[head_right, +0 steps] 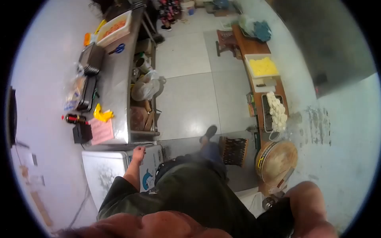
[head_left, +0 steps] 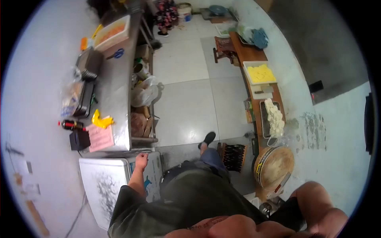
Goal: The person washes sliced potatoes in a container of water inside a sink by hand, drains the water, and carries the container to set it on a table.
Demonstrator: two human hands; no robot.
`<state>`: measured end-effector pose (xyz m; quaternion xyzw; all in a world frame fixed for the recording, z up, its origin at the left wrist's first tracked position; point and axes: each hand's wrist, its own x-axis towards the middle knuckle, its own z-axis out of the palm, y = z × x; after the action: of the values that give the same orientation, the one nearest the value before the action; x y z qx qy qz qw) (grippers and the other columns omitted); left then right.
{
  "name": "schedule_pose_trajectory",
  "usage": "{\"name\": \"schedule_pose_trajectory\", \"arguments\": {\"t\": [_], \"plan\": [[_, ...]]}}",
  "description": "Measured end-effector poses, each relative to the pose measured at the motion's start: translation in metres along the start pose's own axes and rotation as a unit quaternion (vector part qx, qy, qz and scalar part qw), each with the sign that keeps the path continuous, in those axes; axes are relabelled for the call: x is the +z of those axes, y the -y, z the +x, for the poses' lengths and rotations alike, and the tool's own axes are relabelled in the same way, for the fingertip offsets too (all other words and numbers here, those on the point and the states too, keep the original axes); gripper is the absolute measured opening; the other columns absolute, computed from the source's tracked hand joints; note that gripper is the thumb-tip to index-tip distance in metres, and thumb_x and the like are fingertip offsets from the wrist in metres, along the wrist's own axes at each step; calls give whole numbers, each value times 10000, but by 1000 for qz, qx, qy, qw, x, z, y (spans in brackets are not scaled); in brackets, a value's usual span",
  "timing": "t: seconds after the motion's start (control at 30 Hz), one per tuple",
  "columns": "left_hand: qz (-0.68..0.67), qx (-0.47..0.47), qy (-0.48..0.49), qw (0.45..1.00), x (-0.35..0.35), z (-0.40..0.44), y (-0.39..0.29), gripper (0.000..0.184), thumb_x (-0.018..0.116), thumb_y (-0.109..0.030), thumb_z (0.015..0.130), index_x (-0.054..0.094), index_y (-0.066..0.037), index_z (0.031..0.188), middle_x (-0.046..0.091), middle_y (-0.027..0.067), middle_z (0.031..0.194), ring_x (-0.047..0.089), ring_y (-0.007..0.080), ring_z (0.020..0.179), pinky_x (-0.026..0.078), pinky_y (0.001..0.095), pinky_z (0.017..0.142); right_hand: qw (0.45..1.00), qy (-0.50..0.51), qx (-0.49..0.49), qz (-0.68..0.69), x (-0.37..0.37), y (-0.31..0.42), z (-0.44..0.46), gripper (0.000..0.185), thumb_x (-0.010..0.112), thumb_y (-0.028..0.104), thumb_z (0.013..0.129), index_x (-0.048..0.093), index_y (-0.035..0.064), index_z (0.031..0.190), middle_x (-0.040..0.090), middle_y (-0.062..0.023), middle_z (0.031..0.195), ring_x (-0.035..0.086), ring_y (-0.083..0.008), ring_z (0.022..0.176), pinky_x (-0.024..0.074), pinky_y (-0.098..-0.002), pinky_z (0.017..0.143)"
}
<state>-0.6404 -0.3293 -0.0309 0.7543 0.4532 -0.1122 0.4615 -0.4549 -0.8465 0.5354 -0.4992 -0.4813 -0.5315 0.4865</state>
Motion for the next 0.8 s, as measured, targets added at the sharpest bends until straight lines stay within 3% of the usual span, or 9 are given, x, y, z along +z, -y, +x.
{"name": "schedule_pose_trajectory", "arguments": {"t": [0.13, 0.23, 0.3, 0.37, 0.47, 0.53, 0.57, 0.67, 0.8], "plan": [[160, 114, 34, 980, 27, 15, -91, 328, 611, -328, 875, 681, -12, 930, 697, 159, 878, 661, 265, 791, 504, 358, 745, 997, -37, -28, -68, -36, -66, -7, 479, 443, 640, 860, 649, 209, 880, 460, -137, 1293, 361, -296, 1278, 193, -529, 1114], [342, 226, 208, 888, 25, -7, -160, 340, 594, -353, 879, 691, -38, 964, 697, 156, 914, 666, 278, 824, 506, 352, 761, 988, -58, -58, -128, -63, -119, -1, 490, 438, 657, 857, 656, 218, 858, 465, -133, 1284, 362, -295, 1274, 191, -531, 1113], [349, 149, 314, 870, 21, -19, -184, 342, 586, -358, 877, 688, -62, 1014, 709, 126, 950, 668, 264, 798, 513, 359, 745, 979, -75, -81, -169, -77, -154, 2, 499, 435, 668, 856, 661, 224, 843, 468, -130, 1278, 363, -294, 1271, 189, -533, 1113], [441, 40, 457, 771, 20, -51, -258, 378, 588, -378, 888, 667, -87, 1116, 699, 101, 1073, 661, 241, 917, 507, 374, 813, 963, -82, -103, -234, -90, -189, 2, 507, 432, 680, 854, 665, 230, 828, 471, -127, 1273, 364, -293, 1267, 187, -535, 1112], [418, 0, 525, 742, 32, -76, -316, 400, 579, -396, 891, 663, -81, 1123, 689, 104, 1090, 654, 242, 933, 501, 377, 826, 925, -30, -89, -368, -117, -239, -15, 649, 355, 757, 861, 632, 171, 833, 508, -116, 1211, 430, -254, 1183, 246, -477, 1072], [391, -10, 528, 754, 48, -70, -343, 415, 574, -408, 892, 660, -77, 1127, 683, 106, 1101, 649, 242, 943, 497, 379, 835, 924, -45, 28, -379, -141, -264, -48, 820, 409, 779, 821, 521, 35, 1149, 477, -144, 1296, 373, -265, 1257, 243, -463, 1088], [384, -13, 526, 759, 55, -61, -356, 422, 571, -414, 893, 659, -76, 1129, 679, 108, 1106, 646, 242, 949, 495, 380, 840, 925, -169, 102, -325, -141, -284, -79, 993, 440, 783, 795, 450, -42, 1348, 418, -189, 1435, 264, -306, 1407, 167, -498, 1155], [376, -12, 528, 761, 84, -9, -406, 444, 562, -432, 895, 655, -70, 1136, 670, 111, 1123, 639, 243, 964, 489, 383, 853, 834, 45, 299, -461, -184, -362, -182, 749, 165, 589, 979, 593, 14, 1193, 420, -214, 1418, 340, -351, 1346, 202, -479, 1121], [396, -13, 560, 727, 115, 65, -470, 475, 551, -456, 898, 650, -62, 1144, 657, 115, 1145, 629, 244, 985, 481, 388, 871, 606, 172, 554, -545, -195, -406, -299, 353, 453, 320, 971, 621, 22, 1059, 538, -199, 1282, 474, -348, 1223, 338, -439, 1040]]}}
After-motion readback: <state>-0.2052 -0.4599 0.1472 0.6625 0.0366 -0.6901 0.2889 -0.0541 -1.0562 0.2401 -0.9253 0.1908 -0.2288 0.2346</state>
